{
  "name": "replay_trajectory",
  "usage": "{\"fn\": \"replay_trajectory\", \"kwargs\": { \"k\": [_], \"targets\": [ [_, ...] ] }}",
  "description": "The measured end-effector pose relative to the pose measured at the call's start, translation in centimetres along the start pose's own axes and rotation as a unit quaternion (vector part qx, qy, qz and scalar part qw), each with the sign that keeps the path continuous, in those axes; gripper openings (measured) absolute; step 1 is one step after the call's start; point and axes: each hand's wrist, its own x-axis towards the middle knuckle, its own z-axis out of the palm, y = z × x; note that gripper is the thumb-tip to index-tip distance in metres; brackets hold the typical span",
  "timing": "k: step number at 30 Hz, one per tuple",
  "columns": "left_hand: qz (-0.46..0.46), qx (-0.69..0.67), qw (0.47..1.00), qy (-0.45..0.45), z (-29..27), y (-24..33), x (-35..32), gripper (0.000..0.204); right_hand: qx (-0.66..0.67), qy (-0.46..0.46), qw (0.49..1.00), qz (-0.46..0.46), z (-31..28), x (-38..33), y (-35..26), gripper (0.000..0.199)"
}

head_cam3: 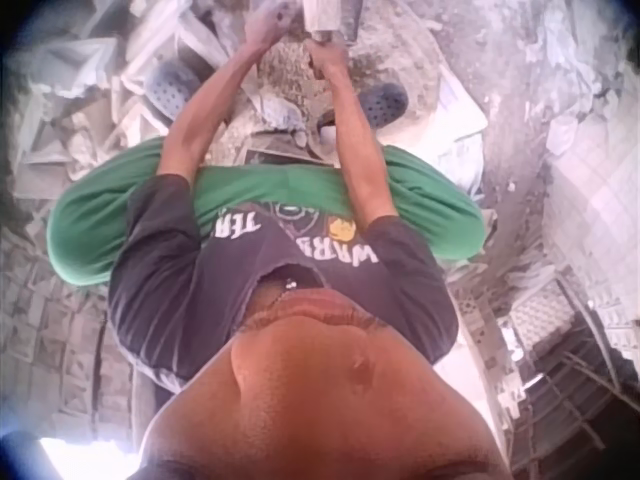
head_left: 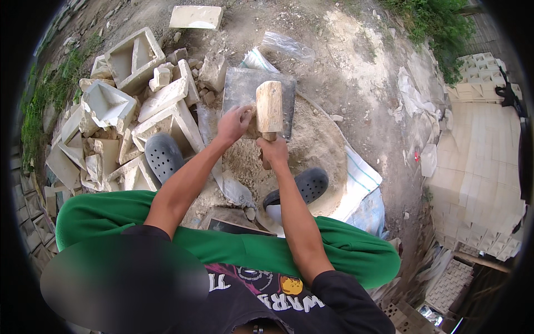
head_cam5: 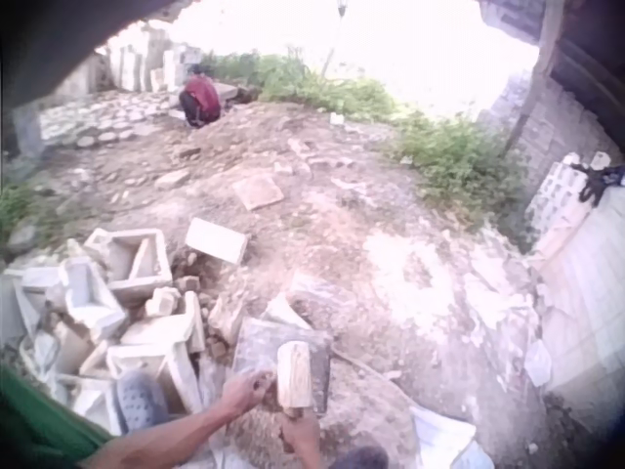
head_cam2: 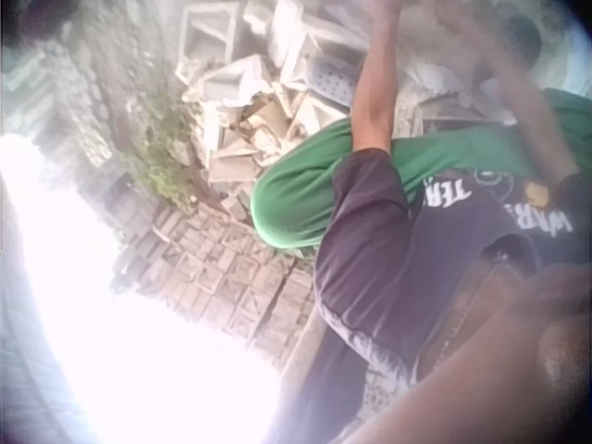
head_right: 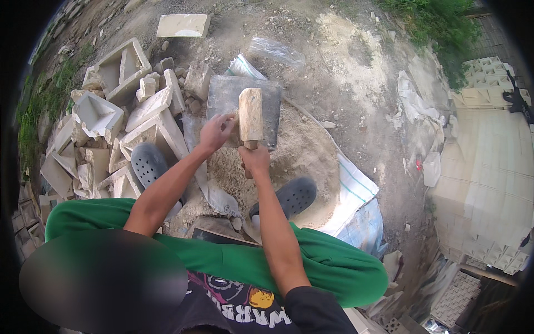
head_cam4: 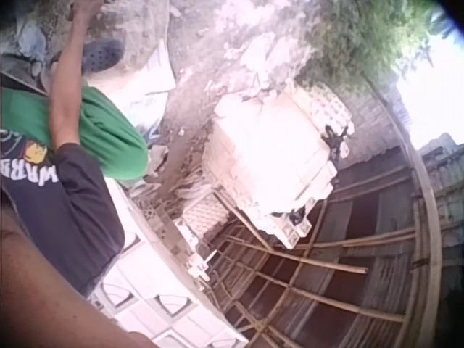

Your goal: The person sits on the ground and uses a wooden mallet to repeatedly strike a small stone fragment placed on a larger flat stone. The person breaks the stone into smaller pieces and dust, occasionally adjusting the fragment's position.

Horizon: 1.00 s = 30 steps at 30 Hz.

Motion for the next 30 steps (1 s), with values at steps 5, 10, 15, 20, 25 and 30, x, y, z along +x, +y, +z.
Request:
{"fn": "replay_trajectory", "kwargs": {
  "k": [5,10,15,20,25,30],
  "targets": [
    [0.101,0.009,0.995,0.017,0.1,0.1,-0.1,0.042,0.084,-0.002,0.995,0.061,-3.2,-0.6,-3.3,0.032],
    [0.057,0.025,0.998,-0.028,0.2,0.0,0.9,0.040,0.144,0.023,0.986,0.077,-4.1,-2.2,-4.1,0.028],
    [0.036,0.041,0.997,0.056,-0.1,0.1,0.4,0.034,0.177,-0.003,0.979,0.096,-2.6,-2.2,-1.0,0.021],
    [0.116,0.119,0.983,0.080,-0.4,0.8,-0.5,0.034,0.116,-0.030,0.989,0.092,-0.9,-3.4,-0.4,0.021],
    [0.198,0.178,0.963,0.038,0.4,1.0,0.6,0.031,0.116,-0.028,0.989,0.083,-0.7,-3.3,0.1,0.023],
    [0.153,0.198,0.968,0.030,0.4,0.0,1.5,0.021,0.195,0.021,0.974,0.112,-2.3,-3.5,0.0,0.025]
  ]
}}
